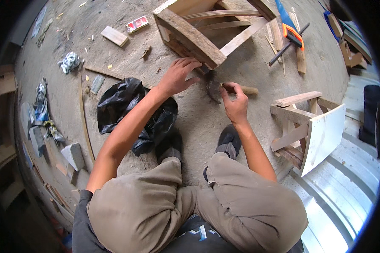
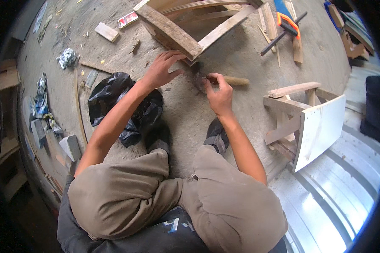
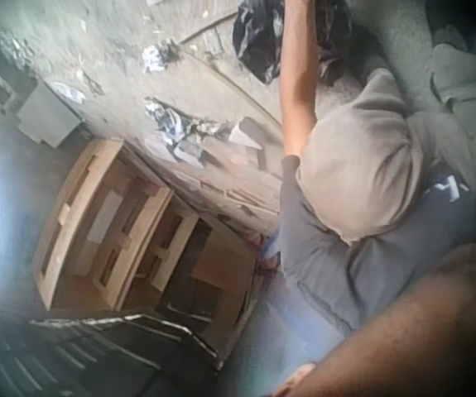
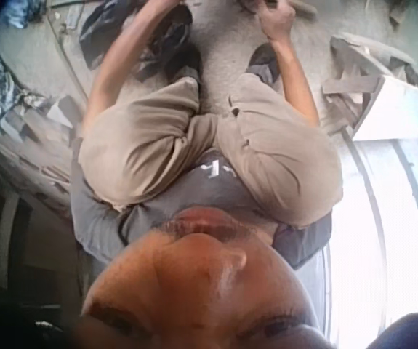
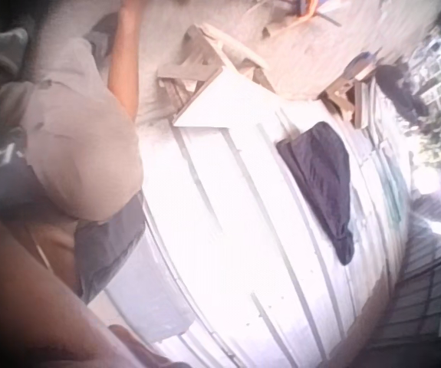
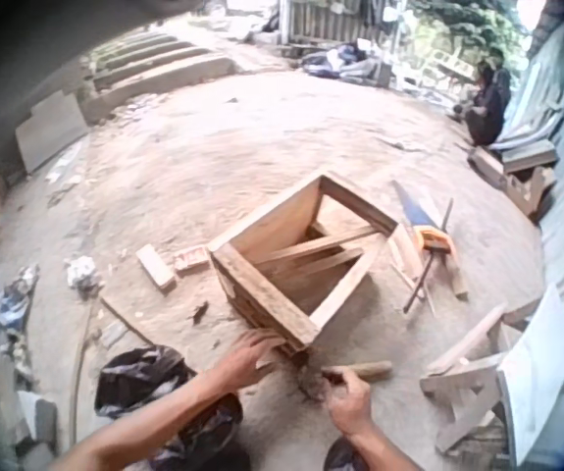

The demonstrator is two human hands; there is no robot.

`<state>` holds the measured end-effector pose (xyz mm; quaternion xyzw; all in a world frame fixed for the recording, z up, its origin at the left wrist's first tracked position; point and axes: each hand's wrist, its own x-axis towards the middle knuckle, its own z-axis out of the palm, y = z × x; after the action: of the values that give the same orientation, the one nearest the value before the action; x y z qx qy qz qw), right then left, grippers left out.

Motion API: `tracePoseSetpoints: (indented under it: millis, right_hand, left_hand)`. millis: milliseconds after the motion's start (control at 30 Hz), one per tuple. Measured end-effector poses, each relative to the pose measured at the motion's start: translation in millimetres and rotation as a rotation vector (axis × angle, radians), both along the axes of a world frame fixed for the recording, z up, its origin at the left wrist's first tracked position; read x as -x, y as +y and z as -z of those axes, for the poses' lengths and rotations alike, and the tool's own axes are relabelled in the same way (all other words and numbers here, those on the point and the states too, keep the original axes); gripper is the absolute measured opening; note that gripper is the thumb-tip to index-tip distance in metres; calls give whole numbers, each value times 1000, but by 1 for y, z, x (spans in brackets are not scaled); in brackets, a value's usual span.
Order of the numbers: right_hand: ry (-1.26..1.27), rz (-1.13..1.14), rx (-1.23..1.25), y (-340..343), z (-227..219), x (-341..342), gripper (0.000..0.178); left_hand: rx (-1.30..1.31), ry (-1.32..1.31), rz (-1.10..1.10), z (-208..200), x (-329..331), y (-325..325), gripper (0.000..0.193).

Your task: The person sits on the floor and uses a hand saw to cut a piece of wood. They then fit the cut piece into a wooden frame structure and secure it by hammering nails into the joints.

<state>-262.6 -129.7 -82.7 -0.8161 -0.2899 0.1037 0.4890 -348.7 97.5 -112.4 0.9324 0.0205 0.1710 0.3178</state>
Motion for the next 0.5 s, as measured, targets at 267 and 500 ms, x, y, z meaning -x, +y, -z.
tracePoseSetpoints:
  millis: [267, 500]
  right_hand:
    - [-25, 30, -15, 25, 8, -15, 22]
    - [-27, 76, -98, 44, 29, -26, 20]
  left_hand:
    - [-137, -13, 163, 29, -27, 15, 32]
    - [-168, -77, 116, 35, -26, 11, 21]
